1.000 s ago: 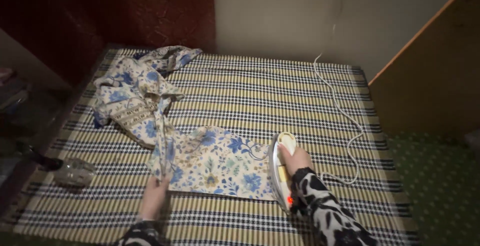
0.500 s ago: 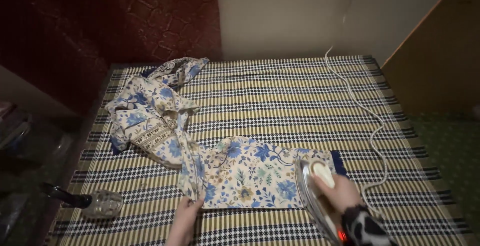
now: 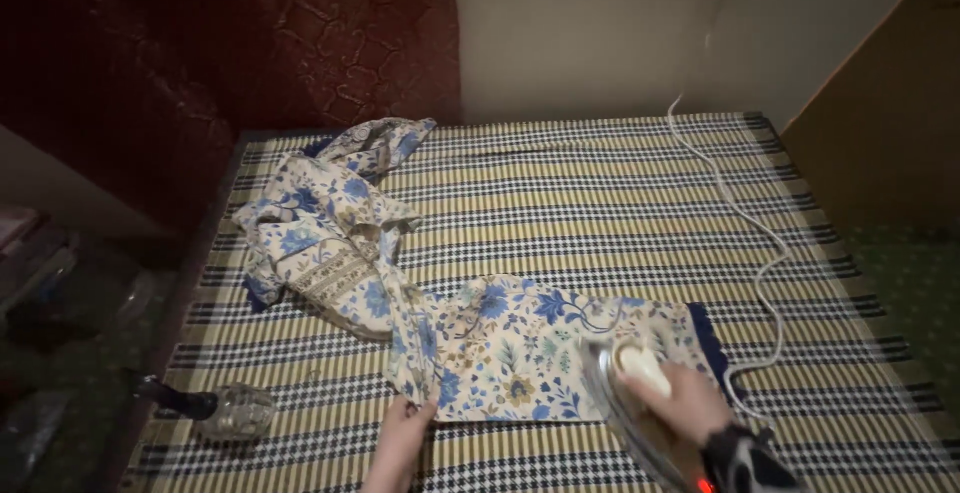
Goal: Ironing a blue and white floral patterned garment on a checkered surface.
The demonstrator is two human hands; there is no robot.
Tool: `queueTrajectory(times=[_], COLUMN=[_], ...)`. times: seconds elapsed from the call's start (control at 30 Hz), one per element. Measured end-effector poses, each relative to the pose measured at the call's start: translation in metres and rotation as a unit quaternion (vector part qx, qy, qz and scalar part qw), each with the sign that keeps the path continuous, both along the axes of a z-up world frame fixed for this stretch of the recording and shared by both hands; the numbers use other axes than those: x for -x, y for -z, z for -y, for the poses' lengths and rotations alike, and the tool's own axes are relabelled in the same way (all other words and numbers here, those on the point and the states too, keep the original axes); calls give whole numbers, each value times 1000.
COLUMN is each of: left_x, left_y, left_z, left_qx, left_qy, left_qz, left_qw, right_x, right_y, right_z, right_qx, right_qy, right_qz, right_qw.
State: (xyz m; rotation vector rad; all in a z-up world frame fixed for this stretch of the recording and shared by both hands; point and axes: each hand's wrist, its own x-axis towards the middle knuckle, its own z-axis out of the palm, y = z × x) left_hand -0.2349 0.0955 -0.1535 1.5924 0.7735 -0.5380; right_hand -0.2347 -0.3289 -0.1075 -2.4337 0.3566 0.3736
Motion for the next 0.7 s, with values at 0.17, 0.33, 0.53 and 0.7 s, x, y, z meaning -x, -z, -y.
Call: queueTrajectory(times=[0.17,0.33,0.53,0.7], left_x=[3,7,7,6], left_y=[21,20,-5,10], left_z=[-3,-4,-2,-3], left_qx=[74,115,151,141], left_qy=[-33,-52,-47,-35], left_qz=[50,74,101,103], left_qw=[995,989,982,984], right_x=[1,-52,-42,28], right_y=[-24,-37,-145,-250], right_z=[-29,-44,-46,-28], right_qx=[50,77,150,154], right_qy=[-23,23,-27,-42], right_qz=[-23,-82,238,201], right_qw=[998,993,959,966])
